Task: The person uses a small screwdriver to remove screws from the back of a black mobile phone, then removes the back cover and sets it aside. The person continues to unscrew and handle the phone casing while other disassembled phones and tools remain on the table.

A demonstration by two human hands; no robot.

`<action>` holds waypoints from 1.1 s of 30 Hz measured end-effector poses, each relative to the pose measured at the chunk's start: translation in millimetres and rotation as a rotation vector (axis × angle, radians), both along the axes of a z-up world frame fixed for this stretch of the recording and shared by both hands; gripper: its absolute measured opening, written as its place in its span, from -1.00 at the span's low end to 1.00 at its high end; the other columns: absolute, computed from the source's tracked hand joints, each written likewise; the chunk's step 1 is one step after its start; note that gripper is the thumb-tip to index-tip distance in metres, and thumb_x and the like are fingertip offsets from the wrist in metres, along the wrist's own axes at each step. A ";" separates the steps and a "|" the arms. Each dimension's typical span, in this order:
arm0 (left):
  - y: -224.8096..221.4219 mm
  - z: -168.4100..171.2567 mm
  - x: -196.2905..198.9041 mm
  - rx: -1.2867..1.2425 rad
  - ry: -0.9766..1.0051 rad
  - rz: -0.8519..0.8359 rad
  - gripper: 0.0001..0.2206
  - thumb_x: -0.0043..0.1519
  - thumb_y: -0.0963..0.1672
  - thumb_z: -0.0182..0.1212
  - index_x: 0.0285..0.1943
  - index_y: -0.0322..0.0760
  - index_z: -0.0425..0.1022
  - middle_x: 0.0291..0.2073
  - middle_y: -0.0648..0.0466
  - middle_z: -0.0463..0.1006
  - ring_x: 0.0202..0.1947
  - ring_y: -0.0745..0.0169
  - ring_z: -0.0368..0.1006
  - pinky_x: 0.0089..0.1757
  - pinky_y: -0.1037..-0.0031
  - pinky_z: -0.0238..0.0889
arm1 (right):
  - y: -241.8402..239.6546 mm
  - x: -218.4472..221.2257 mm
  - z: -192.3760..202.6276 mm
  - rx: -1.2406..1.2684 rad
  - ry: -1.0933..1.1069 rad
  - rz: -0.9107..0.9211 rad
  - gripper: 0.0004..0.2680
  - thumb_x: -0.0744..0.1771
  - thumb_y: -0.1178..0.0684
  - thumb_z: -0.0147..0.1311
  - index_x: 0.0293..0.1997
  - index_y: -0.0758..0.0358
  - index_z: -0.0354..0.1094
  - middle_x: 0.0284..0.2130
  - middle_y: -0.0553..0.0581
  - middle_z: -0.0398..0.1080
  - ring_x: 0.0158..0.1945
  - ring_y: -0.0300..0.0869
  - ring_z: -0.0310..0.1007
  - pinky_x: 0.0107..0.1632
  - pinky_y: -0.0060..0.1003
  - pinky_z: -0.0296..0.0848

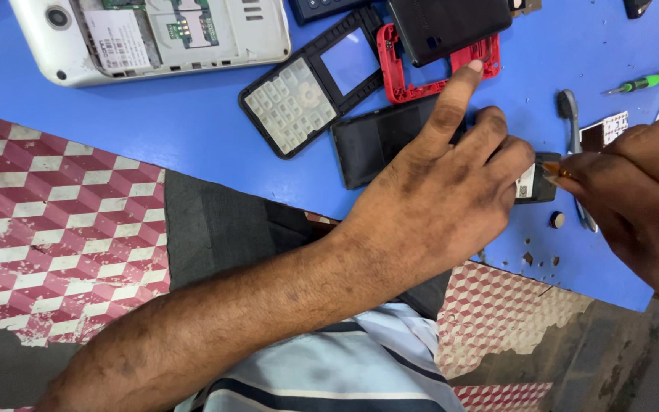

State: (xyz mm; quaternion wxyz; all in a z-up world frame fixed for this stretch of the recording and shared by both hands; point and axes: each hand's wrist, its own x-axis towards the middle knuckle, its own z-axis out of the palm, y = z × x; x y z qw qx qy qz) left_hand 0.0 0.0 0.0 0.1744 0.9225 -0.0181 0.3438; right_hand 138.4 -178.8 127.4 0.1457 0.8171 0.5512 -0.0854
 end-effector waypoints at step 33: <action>2.1 9.6 1.4 -0.160 0.183 -0.234 -0.60 0.20 -0.05 0.39 0.21 -0.20 0.55 0.04 0.10 0.46 0.26 0.14 0.34 0.36 -0.15 -0.16 | -84.2 18.2 -20.2 0.335 0.328 -0.761 -0.71 0.46 0.00 -0.10 0.30 0.28 0.36 -0.49 0.20 0.42 -0.48 -0.17 0.47 -0.44 -0.23 0.44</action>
